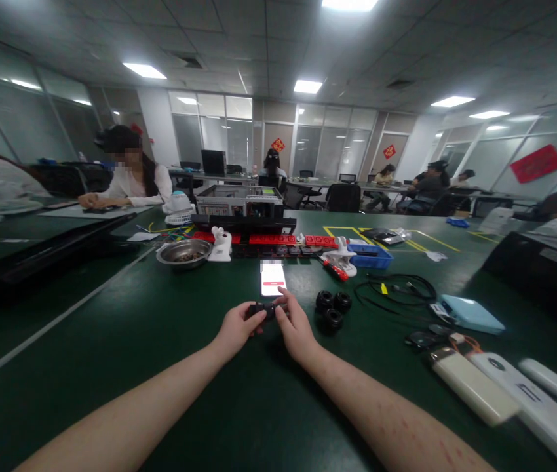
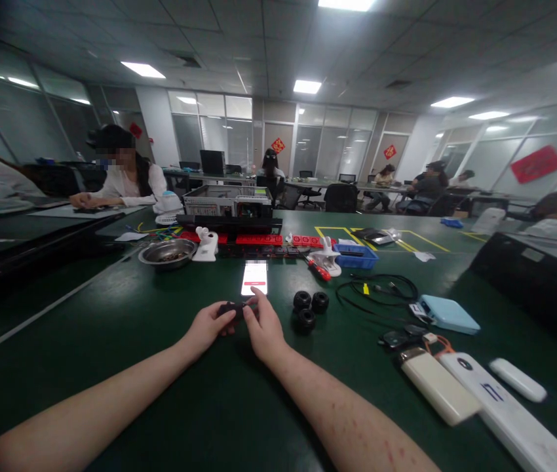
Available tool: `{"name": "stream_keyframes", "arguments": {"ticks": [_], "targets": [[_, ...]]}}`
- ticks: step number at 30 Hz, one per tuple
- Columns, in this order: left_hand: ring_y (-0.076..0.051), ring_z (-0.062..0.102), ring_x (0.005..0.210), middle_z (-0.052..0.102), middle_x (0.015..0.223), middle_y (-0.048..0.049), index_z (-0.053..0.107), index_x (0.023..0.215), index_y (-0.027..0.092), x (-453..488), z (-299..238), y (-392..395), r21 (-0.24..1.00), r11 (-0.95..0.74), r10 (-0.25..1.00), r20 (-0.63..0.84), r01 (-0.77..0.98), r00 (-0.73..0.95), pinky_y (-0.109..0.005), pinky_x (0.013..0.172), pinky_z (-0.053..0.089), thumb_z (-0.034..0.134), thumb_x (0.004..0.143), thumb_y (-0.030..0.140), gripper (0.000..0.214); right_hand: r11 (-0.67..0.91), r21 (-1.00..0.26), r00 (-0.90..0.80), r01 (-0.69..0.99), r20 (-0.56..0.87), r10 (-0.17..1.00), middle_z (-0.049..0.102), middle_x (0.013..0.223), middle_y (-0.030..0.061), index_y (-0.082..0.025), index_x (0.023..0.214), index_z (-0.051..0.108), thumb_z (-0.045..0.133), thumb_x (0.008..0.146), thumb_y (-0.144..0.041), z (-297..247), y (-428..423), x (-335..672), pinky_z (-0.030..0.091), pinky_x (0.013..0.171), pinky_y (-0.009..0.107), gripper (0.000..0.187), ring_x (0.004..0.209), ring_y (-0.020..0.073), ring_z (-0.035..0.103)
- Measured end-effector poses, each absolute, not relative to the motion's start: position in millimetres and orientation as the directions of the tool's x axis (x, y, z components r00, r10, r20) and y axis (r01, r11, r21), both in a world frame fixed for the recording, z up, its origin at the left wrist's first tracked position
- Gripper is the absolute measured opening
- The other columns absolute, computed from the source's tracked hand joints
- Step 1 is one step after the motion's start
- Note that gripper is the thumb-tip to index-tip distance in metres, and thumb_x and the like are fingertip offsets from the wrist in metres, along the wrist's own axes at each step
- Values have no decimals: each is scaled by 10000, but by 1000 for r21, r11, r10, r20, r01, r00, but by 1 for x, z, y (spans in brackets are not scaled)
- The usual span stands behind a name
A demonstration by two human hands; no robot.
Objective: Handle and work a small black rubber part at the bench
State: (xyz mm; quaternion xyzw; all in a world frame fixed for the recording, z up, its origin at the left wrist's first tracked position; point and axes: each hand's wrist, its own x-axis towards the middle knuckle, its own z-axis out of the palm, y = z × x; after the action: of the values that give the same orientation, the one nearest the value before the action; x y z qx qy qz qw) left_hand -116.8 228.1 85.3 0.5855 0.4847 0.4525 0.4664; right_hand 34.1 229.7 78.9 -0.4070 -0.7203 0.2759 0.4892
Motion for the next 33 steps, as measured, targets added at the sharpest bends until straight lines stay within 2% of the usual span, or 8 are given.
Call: {"name": "stream_keyframes", "arguments": {"ticks": [3, 6, 11, 15, 23, 26, 29, 33], "targets": [[-101, 523, 495, 545, 616, 23, 530, 840, 126, -116, 86, 226, 983, -97, 991, 81, 156, 103, -209, 457, 397, 572, 667, 292, 243, 427, -803, -179, 416, 387, 904, 545, 702, 10, -176, 894, 543, 350, 852, -361, 77, 235, 35, 400, 606, 258, 271, 653, 144, 515], [-101, 537, 526, 558, 676, 18, 536, 880, 138, -115, 87, 226, 978, -118, 989, 99, 172, 114, -217, 492, 422, 598, 650, 273, 274, 404, -782, -218, 475, 340, 915, 516, 600, -8, -171, 686, 539, 361, 844, -385, 78, 238, 36, 369, 547, 242, 319, 576, 129, 488], [-98, 534, 491, 554, 621, 16, 525, 841, 126, -116, 85, 230, 985, -72, 988, 49, 158, 145, -199, 438, 386, 539, 702, 377, 287, 453, -779, -239, 433, 386, 891, 553, 705, 4, -178, 869, 543, 453, 802, -302, 78, 237, 34, 385, 567, 241, 167, 627, 131, 506], [-103, 527, 439, 537, 523, 18, 499, 720, 123, -118, 84, 235, 989, -48, 988, 27, 138, 151, -205, 418, 376, 457, 733, 450, 330, 535, -734, -274, 418, 460, 845, 552, 805, 23, -194, 1025, 492, 506, 754, -212, 79, 233, 33, 407, 596, 254, 271, 673, 138, 506], [-96, 510, 430, 513, 507, 40, 495, 719, 133, -119, 86, 231, 990, -69, 991, 54, 125, 123, -205, 420, 381, 488, 718, 403, 271, 525, -747, -251, 409, 461, 851, 555, 868, 30, -204, 1065, 456, 495, 772, -262, 81, 226, 31, 412, 593, 252, 302, 672, 132, 510], [-94, 506, 446, 511, 537, 48, 496, 808, 135, -118, 88, 228, 987, -97, 991, 83, 131, 106, -202, 427, 382, 508, 711, 365, 251, 471, -771, -193, 429, 431, 882, 563, 810, 21, -187, 952, 513, 429, 816, -329, 78, 229, 32, 400, 615, 255, 214, 686, 137, 516], [-92, 505, 463, 516, 570, 48, 501, 873, 140, -118, 89, 226, 983, -112, 990, 97, 144, 105, -201, 440, 386, 539, 698, 325, 258, 441, -762, -209, 475, 389, 897, 550, 686, 5, -174, 728, 550, 371, 838, -382, 75, 235, 33, 384, 603, 250, 296, 652, 137, 505], [-97, 532, 511, 552, 653, 26, 509, 914, 146, -119, 88, 227, 983, -112, 985, 90, 149, 149, -206, 466, 405, 563, 692, 322, 288, 445, -750, -226, 490, 384, 895, 546, 645, 2, -167, 683, 548, 383, 833, -386, 72, 241, 34, 372, 570, 240, 312, 610, 129, 487]]}}
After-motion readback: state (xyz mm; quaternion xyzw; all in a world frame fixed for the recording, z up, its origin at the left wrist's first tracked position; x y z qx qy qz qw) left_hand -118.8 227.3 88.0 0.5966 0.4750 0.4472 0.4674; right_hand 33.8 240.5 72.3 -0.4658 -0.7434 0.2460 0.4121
